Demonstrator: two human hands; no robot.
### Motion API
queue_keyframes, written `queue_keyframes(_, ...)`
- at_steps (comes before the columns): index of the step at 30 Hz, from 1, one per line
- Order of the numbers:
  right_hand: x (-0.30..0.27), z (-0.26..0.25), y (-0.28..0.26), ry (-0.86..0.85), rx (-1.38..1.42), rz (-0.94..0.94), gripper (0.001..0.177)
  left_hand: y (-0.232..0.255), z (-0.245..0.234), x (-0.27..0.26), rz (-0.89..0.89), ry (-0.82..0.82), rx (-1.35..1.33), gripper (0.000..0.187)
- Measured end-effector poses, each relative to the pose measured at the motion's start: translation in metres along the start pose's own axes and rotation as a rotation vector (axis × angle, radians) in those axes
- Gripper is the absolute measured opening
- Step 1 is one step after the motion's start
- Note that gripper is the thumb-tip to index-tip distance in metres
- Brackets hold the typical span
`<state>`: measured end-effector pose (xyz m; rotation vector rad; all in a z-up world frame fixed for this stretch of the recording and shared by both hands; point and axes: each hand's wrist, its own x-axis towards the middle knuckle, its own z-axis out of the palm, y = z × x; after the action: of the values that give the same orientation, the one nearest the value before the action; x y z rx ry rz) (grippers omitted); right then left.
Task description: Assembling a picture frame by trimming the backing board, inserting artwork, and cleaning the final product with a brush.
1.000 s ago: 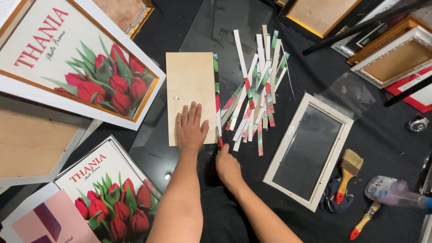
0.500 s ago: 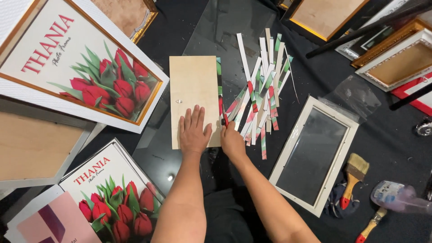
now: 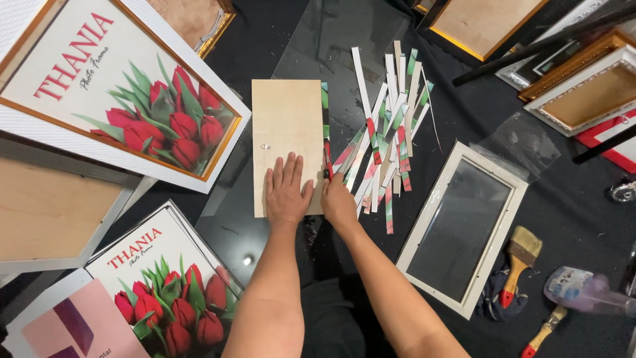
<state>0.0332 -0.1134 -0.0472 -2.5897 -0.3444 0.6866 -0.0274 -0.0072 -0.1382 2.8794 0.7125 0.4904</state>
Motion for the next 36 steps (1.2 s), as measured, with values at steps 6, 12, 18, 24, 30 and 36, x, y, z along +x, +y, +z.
queue_keyframes(6, -0.001, -0.006, -0.011, -0.038, -0.014, -0.033, 0.029, 0.0, -0.001, 0.0, -0.012, -0.062, -0.022, 0.065)
queue_keyframes(12, -0.033, -0.014, 0.001, -0.209, 0.008, 0.048, 0.032, 0.002, -0.005, 0.001, -0.009, -0.027, -0.025, 0.065)
queue_keyframes(18, -0.138, 0.036, 0.079, -0.317, 0.044, 0.212, 0.029, -0.002, -0.02, 0.003, 0.091, -0.103, 0.11, 0.069)
queue_keyframes(24, -0.093, -0.054, 0.013, -0.03, 0.152, 0.168, 0.048, 0.002, -0.008, 0.002, 0.01, -0.009, -0.008, 0.065)
queue_keyframes(30, 0.005, -0.037, 0.007, 0.047, 0.134, 0.099, 0.061, 0.001, -0.008, 0.002, 0.0, -0.029, -0.021, 0.065)
queue_keyframes(36, 0.028, -0.014, 0.051, 0.079, 0.252, 0.107, 0.041, 0.001, -0.011, 0.003, -0.003, -0.049, -0.013, 0.065)
